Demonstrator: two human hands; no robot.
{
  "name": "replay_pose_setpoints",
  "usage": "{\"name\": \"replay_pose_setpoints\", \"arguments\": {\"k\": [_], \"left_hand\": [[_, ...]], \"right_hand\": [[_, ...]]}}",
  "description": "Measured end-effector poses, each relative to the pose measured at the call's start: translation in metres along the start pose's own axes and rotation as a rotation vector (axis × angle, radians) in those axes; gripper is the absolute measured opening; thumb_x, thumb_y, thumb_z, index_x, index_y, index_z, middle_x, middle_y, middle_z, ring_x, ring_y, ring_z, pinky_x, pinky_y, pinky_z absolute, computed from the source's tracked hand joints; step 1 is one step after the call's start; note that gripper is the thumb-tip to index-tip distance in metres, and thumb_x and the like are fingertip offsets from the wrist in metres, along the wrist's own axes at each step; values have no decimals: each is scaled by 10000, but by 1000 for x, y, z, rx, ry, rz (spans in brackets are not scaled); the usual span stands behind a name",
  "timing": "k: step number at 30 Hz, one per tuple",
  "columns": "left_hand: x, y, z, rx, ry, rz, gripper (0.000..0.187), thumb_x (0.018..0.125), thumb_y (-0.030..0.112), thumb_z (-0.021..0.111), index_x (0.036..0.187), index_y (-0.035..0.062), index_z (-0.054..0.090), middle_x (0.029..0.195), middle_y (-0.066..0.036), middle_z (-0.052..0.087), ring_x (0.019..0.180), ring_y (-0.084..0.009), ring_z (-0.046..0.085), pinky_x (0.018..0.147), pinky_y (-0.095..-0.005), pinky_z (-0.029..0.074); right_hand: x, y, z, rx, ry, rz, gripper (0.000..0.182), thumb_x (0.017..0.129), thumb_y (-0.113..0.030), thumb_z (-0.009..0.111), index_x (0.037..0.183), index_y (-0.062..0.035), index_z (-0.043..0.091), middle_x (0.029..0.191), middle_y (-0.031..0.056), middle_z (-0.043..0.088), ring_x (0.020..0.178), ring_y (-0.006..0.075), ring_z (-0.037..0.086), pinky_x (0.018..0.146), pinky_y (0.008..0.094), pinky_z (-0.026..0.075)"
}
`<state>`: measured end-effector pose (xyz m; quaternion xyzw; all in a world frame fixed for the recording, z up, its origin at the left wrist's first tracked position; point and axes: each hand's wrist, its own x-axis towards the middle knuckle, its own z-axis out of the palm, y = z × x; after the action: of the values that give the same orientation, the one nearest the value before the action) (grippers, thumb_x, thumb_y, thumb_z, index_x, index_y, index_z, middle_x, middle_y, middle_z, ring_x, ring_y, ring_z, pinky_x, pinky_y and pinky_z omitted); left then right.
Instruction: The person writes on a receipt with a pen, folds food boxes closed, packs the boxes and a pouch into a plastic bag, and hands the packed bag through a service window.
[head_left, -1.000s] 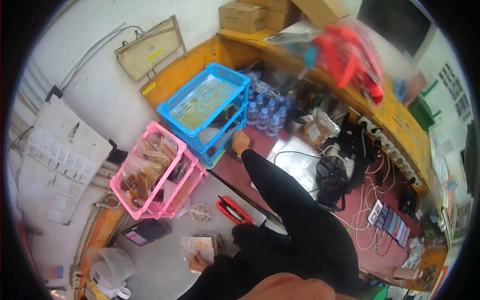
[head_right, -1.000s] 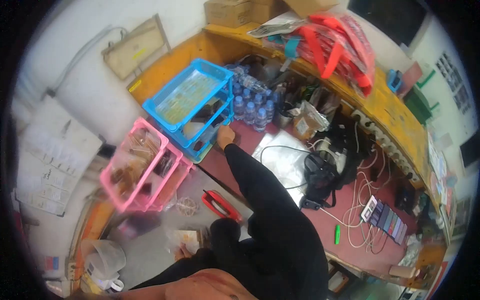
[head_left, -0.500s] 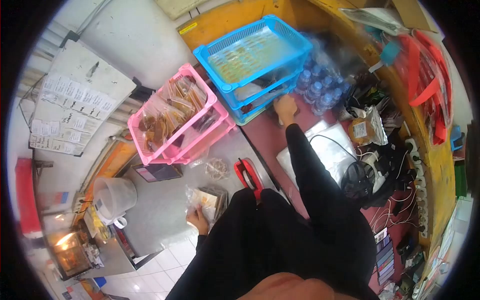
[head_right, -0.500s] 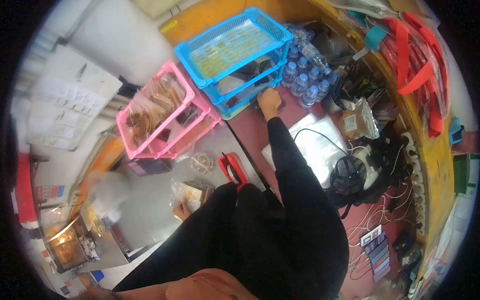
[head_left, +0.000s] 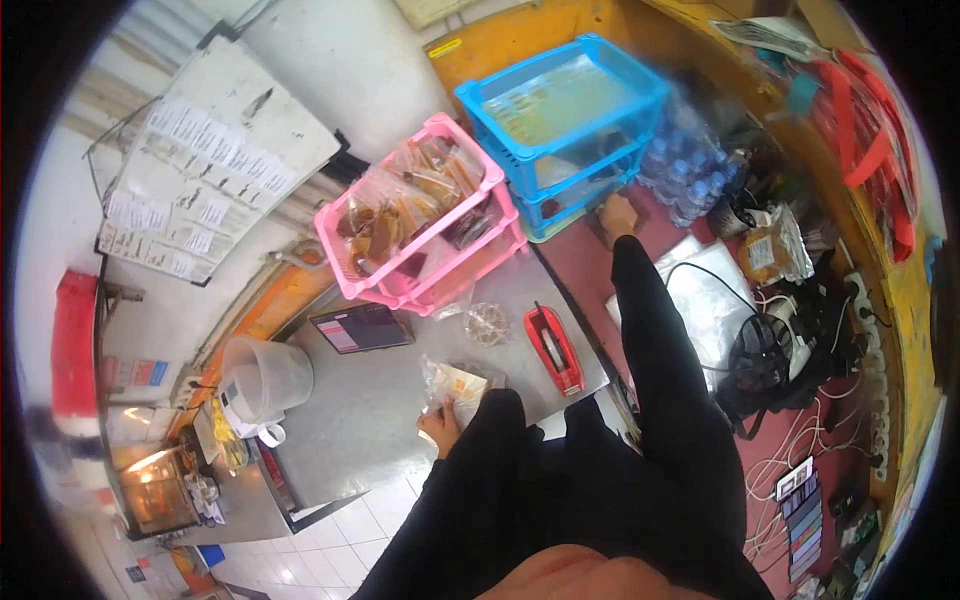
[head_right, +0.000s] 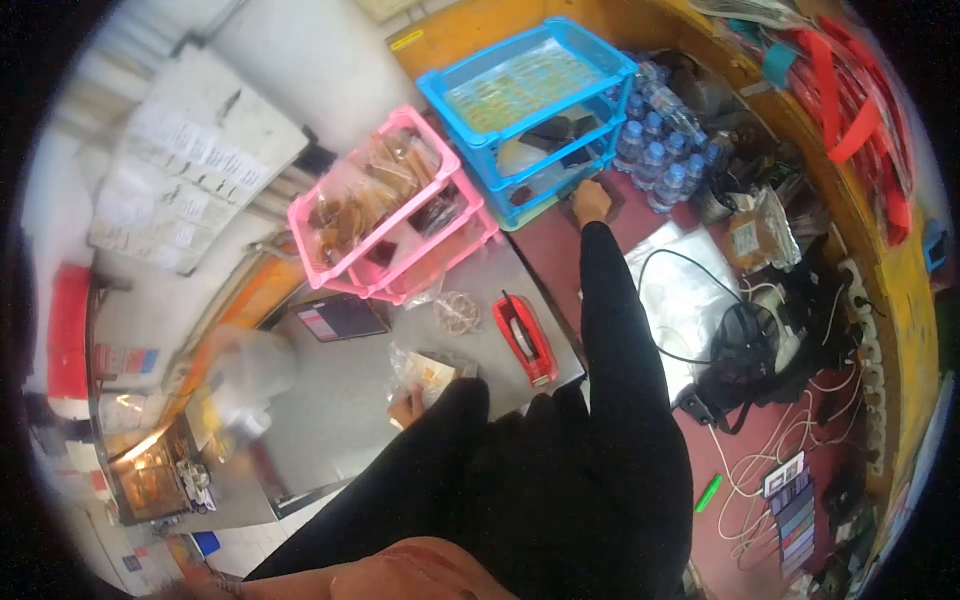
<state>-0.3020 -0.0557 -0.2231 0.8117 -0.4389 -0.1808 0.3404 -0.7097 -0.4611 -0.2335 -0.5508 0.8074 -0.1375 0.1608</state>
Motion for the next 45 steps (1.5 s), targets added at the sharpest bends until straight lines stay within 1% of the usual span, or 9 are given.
{"name": "replay_pose_setpoints", "arguments": {"k": [4,8,16,22,25,35,37,40,45], "left_hand": [[-3,-14,-4,-42,11,79,386,919,363,592,915,-9,699,834,-191,667,899,-343,552,900,-445,313],[4,-23,5,-47,-23,15,405,919,385,588,904,-5,700,1051,-182,639,1053,-352,506,917,-476,311],[-4,-29,0,-18,-130,-62,555,905,452,627,1051,-82,660,1324,-337,427,1166,-431,423,1062,-464,282],[-2,-20,-8,-271,-66,-30,402,860,296,729,978,-82,657,1000,-245,649,905,-321,623,812,-409,473],[-2,-6,-14,-259,-51,61,382,862,298,721,963,-62,643,837,-189,674,767,-311,650,775,-430,474],[2,-5,-25,-114,53,218,262,859,225,706,925,-15,625,903,-166,628,863,-350,588,783,-408,440],[15,-15,-30,-98,-97,556,194,802,121,696,932,-3,621,945,-160,622,886,-352,584,787,-406,447],[22,2,-52,-11,-64,752,218,714,61,683,918,12,627,965,-150,619,895,-347,582,760,-406,463],[33,-9,-65,15,-189,753,232,675,47,674,904,37,635,982,-114,623,930,-319,576,788,-395,458]], "right_hand": [[-6,3,7,1,55,-12,267,820,-262,674,1001,-70,715,1030,194,695,966,370,673,816,454,551],[8,-3,-30,-2,67,-63,339,797,-334,670,1019,-80,708,1034,203,690,988,389,656,822,483,541],[16,1,-71,-56,-87,-135,348,687,-350,798,833,-42,728,886,190,705,898,356,683,770,444,544],[-10,-8,-107,107,-144,-200,357,614,-326,865,732,-27,709,787,189,701,804,344,692,725,438,532],[-14,-11,-110,45,-47,-154,247,652,-304,869,805,-150,750,880,76,737,876,275,708,771,412,543],[-36,-16,-131,-29,271,-151,168,721,-195,781,866,-115,754,914,133,726,902,344,690,789,452,539],[-63,-31,-158,213,401,-280,166,763,-173,745,906,-88,744,853,145,724,819,288,709,731,406,542],[-143,-68,-182,516,384,-474,186,804,-141,706,979,-82,723,797,135,719,752,215,704,673,343,529],[-300,-128,-79,774,-103,-611,355,846,-75,648,1200,-69,622,826,83,703,739,146,663,678,289,518]]}}
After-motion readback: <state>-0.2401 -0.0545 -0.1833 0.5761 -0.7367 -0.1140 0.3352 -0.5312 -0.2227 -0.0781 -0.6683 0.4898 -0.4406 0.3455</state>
